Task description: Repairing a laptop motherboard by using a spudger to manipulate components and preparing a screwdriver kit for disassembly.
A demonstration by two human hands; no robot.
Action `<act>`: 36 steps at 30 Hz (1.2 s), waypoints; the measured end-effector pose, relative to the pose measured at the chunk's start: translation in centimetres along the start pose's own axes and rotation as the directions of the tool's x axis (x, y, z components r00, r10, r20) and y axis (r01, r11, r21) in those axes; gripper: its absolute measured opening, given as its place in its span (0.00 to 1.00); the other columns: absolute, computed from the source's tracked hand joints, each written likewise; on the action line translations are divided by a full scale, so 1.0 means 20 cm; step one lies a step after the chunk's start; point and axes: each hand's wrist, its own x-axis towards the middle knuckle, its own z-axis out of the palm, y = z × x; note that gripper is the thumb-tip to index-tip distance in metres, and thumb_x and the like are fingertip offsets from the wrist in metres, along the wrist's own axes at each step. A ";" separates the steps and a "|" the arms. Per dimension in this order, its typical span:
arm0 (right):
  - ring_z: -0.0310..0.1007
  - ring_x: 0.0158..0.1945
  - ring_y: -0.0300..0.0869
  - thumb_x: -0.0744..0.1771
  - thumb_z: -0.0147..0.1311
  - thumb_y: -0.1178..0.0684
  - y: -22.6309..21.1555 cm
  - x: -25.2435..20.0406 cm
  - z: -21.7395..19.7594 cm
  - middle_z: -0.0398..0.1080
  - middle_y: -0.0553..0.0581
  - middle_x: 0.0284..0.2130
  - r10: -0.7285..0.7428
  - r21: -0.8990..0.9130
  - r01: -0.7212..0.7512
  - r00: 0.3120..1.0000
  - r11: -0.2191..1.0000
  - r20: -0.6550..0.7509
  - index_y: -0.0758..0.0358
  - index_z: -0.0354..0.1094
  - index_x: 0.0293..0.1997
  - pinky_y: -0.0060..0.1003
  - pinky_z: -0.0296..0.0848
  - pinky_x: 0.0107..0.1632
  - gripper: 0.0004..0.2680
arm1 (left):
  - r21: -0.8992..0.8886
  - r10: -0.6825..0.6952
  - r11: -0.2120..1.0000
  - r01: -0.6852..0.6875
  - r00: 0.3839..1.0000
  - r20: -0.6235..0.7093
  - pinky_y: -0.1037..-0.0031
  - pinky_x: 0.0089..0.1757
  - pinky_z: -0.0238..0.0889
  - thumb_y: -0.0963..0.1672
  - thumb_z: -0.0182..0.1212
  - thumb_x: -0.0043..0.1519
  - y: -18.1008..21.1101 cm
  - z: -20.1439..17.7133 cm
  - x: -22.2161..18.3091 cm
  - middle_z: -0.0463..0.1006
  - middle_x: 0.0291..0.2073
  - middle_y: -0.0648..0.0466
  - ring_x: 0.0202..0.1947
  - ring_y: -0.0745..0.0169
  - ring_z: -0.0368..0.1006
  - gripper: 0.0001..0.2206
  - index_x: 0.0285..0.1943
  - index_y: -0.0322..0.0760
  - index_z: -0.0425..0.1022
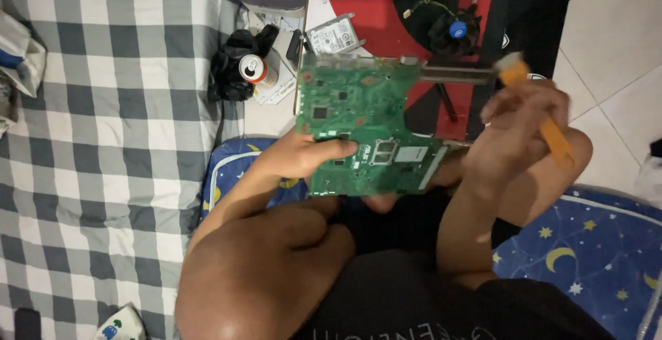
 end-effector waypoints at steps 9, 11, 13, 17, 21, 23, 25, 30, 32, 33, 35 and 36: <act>0.64 0.27 0.42 0.73 0.47 0.43 -0.04 0.00 0.03 0.67 0.62 0.41 0.108 0.096 -0.102 0.993 0.990 -0.055 0.57 0.59 0.49 0.33 0.68 0.31 0.10 | -0.264 -0.688 0.719 0.643 0.714 -0.131 0.79 0.58 0.71 0.46 0.67 0.53 -0.09 -0.04 -0.08 0.86 0.50 0.56 0.59 0.66 0.78 0.15 0.48 0.41 0.86; 0.65 0.26 0.44 0.74 0.45 0.45 -0.03 -0.01 0.02 0.67 0.62 0.36 0.085 0.132 -0.093 0.994 0.987 0.063 0.59 0.59 0.48 0.33 0.67 0.33 0.09 | -0.247 -0.707 0.706 0.664 0.684 -0.180 0.72 0.30 0.49 0.50 0.73 0.53 -0.09 -0.03 -0.08 0.60 0.13 0.65 0.22 0.73 0.54 0.18 0.14 0.45 0.71; 0.67 0.28 0.44 0.74 0.44 0.50 -0.05 -0.02 0.04 0.69 0.62 0.39 0.090 0.079 -0.093 0.995 0.993 0.036 0.59 0.60 0.50 0.33 0.67 0.34 0.05 | -0.233 -0.682 0.729 0.644 0.712 -0.165 0.75 0.44 0.60 0.48 0.69 0.54 -0.06 -0.03 -0.07 0.73 0.32 0.61 0.40 0.70 0.66 0.08 0.31 0.44 0.78; 0.67 0.42 0.38 0.75 0.48 0.50 -0.08 -0.07 0.08 0.66 0.58 0.48 -0.068 0.128 0.086 0.988 0.988 -0.135 0.58 0.64 0.59 0.31 0.67 0.37 0.07 | -0.027 -0.808 0.570 0.821 0.555 -0.197 0.69 0.25 0.44 0.61 0.63 0.53 0.13 0.00 0.00 0.48 0.06 0.60 0.11 0.67 0.49 0.35 0.09 0.43 0.44; 0.70 0.26 0.42 0.73 0.45 0.48 -0.03 -0.18 0.13 0.66 0.64 0.38 -0.085 0.129 0.094 0.994 0.987 -0.074 0.62 0.59 0.55 0.28 0.69 0.28 0.09 | -0.124 0.277 0.950 -0.285 0.958 -0.079 0.53 0.55 0.69 0.38 0.59 0.65 -0.21 -0.01 0.01 0.83 0.46 0.39 0.42 0.51 0.81 0.11 0.53 0.22 0.80; 0.74 0.25 0.45 0.71 0.48 0.55 -0.10 -0.21 0.19 0.72 0.68 0.32 -0.037 -0.052 0.045 0.988 0.998 0.147 0.77 0.67 0.44 0.33 0.75 0.29 0.09 | -0.098 0.317 0.941 -0.324 0.945 -0.080 0.54 0.53 0.72 0.36 0.61 0.64 0.01 0.00 0.07 0.83 0.45 0.41 0.46 0.56 0.79 0.09 0.51 0.22 0.80; 0.69 0.22 0.42 0.71 0.47 0.55 0.00 -0.16 0.15 0.71 0.64 0.26 -0.061 -0.083 0.070 0.992 0.994 0.108 0.76 0.68 0.42 0.29 0.70 0.27 0.10 | -0.095 0.319 0.941 -0.325 0.945 -0.071 0.54 0.53 0.72 0.36 0.60 0.64 -0.01 0.00 0.06 0.83 0.45 0.42 0.45 0.56 0.79 0.10 0.51 0.23 0.80; 0.60 0.17 0.37 0.72 0.43 0.57 -0.01 -0.13 0.18 0.67 0.62 0.20 -0.093 -0.085 0.094 0.996 0.992 0.018 0.71 0.64 0.42 0.25 0.63 0.26 0.07 | -0.088 0.316 0.943 -0.321 0.946 -0.065 0.54 0.52 0.71 0.37 0.56 0.65 -0.09 0.03 0.02 0.84 0.44 0.42 0.43 0.58 0.78 0.11 0.52 0.23 0.80; 0.69 0.22 0.38 0.70 0.48 0.57 0.02 -0.22 0.20 0.73 0.63 0.27 -0.024 0.014 0.022 0.995 1.000 0.093 0.71 0.68 0.41 0.29 0.70 0.28 0.06 | -0.082 0.314 0.944 -0.319 0.947 -0.065 0.54 0.51 0.72 0.37 0.56 0.66 -0.06 0.02 0.03 0.84 0.44 0.42 0.43 0.56 0.78 0.11 0.53 0.22 0.80; 0.69 0.22 0.38 0.70 0.48 0.57 0.03 -0.20 0.19 0.73 0.63 0.27 -0.027 0.011 0.026 0.996 1.000 0.089 0.71 0.68 0.41 0.29 0.70 0.28 0.06 | -0.084 0.317 0.943 -0.322 0.946 -0.061 0.54 0.51 0.72 0.37 0.56 0.66 -0.04 0.02 0.03 0.84 0.44 0.42 0.43 0.56 0.78 0.11 0.53 0.22 0.80; 0.70 0.22 0.39 0.71 0.48 0.56 0.04 -0.16 0.18 0.73 0.64 0.28 -0.071 0.039 0.067 0.993 0.997 0.096 0.71 0.68 0.40 0.28 0.70 0.28 0.07 | -0.069 0.310 0.947 -0.315 0.948 -0.066 0.53 0.50 0.72 0.38 0.55 0.67 0.00 0.01 0.04 0.84 0.43 0.40 0.42 0.54 0.78 0.12 0.54 0.21 0.79; 0.70 0.22 0.39 0.71 0.48 0.56 0.04 -0.14 0.18 0.73 0.64 0.28 -0.074 0.042 0.070 0.993 0.997 0.095 0.71 0.68 0.40 0.28 0.70 0.28 0.07 | -0.065 0.313 0.946 -0.317 0.947 -0.066 0.53 0.50 0.72 0.38 0.55 0.67 -0.07 0.02 0.03 0.84 0.43 0.40 0.42 0.54 0.78 0.12 0.54 0.21 0.79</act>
